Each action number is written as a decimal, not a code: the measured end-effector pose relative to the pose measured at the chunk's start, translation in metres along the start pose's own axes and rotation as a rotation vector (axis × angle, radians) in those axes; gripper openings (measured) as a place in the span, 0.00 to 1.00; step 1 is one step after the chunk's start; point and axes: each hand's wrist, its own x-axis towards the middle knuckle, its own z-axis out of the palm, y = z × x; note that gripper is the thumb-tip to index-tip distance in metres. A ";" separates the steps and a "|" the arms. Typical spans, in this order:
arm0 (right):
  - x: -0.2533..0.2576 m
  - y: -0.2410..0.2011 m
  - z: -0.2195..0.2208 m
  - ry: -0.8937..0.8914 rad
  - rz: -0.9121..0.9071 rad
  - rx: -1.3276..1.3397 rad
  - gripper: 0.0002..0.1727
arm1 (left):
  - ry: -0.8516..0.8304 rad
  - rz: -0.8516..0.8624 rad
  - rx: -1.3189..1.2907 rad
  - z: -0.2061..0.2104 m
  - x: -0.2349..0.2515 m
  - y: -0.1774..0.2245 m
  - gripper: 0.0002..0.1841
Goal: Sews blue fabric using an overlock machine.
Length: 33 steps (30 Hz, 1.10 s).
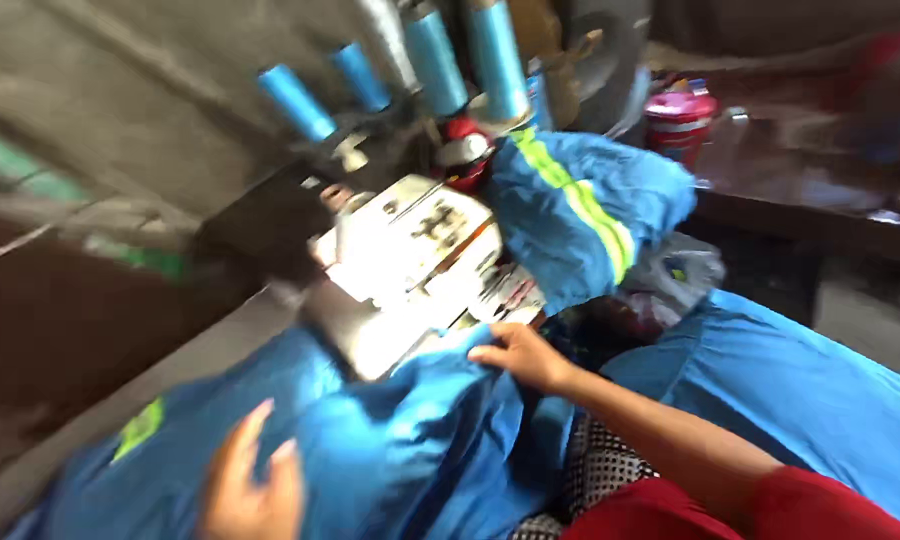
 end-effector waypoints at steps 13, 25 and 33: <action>-0.002 -0.025 -0.002 0.003 -0.104 0.167 0.02 | -0.388 0.108 -0.222 0.065 0.065 0.067 0.16; 0.009 -0.026 0.005 -0.024 0.096 0.360 0.06 | -0.428 -0.062 -0.093 0.050 0.041 0.034 0.21; 0.019 -0.028 0.001 -0.011 0.151 0.436 0.05 | -0.314 -0.134 -0.100 -0.003 0.027 0.003 0.27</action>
